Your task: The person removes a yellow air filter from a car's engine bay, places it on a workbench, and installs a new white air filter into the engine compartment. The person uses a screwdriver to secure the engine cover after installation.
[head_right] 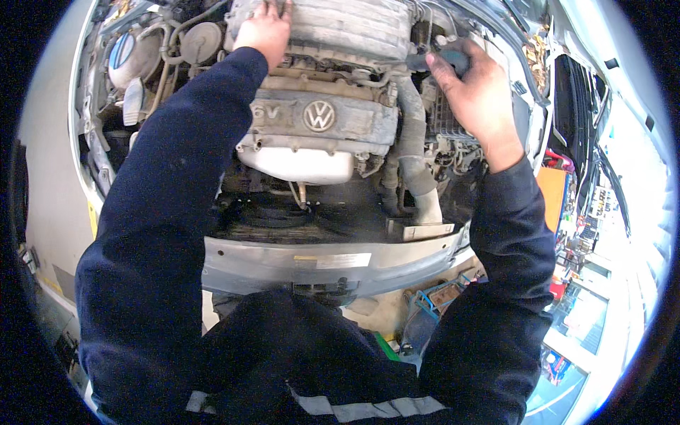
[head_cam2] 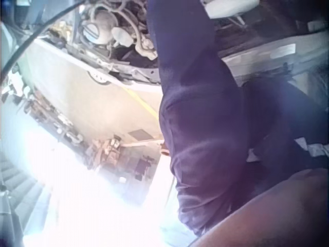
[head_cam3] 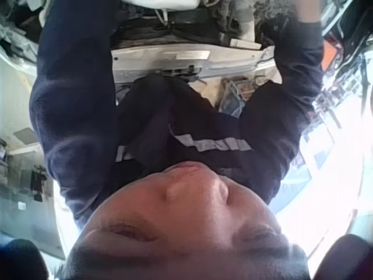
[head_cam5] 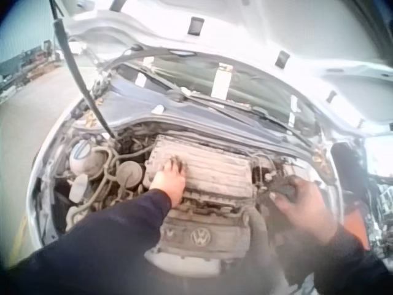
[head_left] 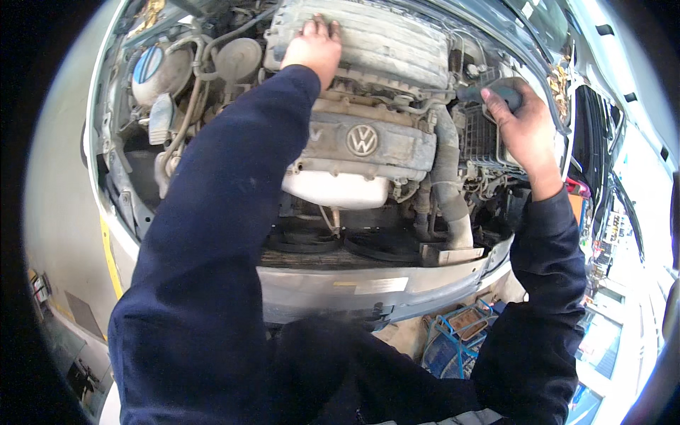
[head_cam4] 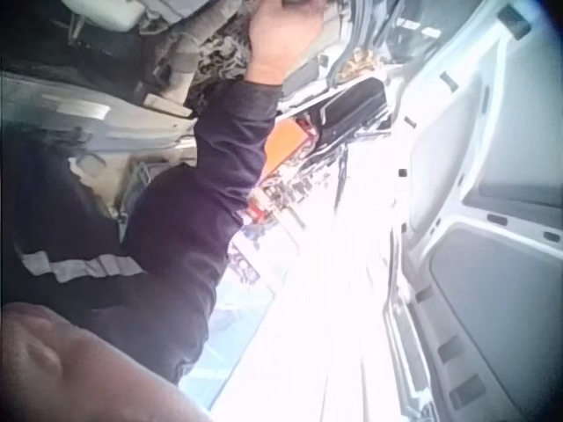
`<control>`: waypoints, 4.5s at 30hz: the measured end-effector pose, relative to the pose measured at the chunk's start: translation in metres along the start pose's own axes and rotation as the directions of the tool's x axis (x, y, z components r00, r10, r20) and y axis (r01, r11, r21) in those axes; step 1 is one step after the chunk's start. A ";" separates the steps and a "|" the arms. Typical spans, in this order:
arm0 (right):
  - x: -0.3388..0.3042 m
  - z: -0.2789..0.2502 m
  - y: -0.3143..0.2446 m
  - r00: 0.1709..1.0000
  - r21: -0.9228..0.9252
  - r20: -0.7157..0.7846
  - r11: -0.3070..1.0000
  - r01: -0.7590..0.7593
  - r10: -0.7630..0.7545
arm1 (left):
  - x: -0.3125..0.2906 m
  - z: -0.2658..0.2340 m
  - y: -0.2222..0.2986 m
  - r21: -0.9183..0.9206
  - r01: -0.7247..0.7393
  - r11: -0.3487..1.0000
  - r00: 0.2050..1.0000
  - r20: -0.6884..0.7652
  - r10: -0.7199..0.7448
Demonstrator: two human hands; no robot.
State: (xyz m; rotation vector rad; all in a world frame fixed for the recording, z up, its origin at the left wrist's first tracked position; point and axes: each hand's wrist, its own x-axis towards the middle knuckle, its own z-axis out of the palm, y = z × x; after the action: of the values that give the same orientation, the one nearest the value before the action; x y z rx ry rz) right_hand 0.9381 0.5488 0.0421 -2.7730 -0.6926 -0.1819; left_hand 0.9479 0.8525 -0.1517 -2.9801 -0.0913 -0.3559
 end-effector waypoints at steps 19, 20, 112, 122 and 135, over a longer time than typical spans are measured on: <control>-0.016 0.023 0.036 0.991 -0.027 -0.053 0.992 -0.120 0.119 | -0.002 -0.021 -0.001 0.096 -0.068 0.993 0.983 0.177 0.051; -0.016 0.024 0.037 0.992 -0.027 -0.047 0.992 -0.120 0.119 | -0.003 -0.023 -0.002 0.087 -0.068 0.994 0.983 0.174 0.052; 0.012 0.062 0.107 0.576 0.657 0.095 0.384 -0.649 0.812 | -0.005 -0.011 -0.001 0.055 -0.031 0.998 0.999 0.028 0.029; -0.034 0.099 0.134 0.436 0.825 0.265 0.031 -0.564 0.860 | -0.003 -0.004 0.000 -0.002 0.003 1.000 0.999 -0.044 -0.003; -0.083 0.091 0.045 0.460 0.886 0.252 -0.012 -0.464 0.851 | -0.005 -0.022 -0.002 0.047 -0.065 0.997 0.987 0.148 0.057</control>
State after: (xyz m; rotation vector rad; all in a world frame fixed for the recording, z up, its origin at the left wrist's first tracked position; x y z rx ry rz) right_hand 0.8919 0.5008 -0.0705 -1.5392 0.6670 -0.0664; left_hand 0.9374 0.8513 -0.1311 -2.9458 -0.0238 -0.1243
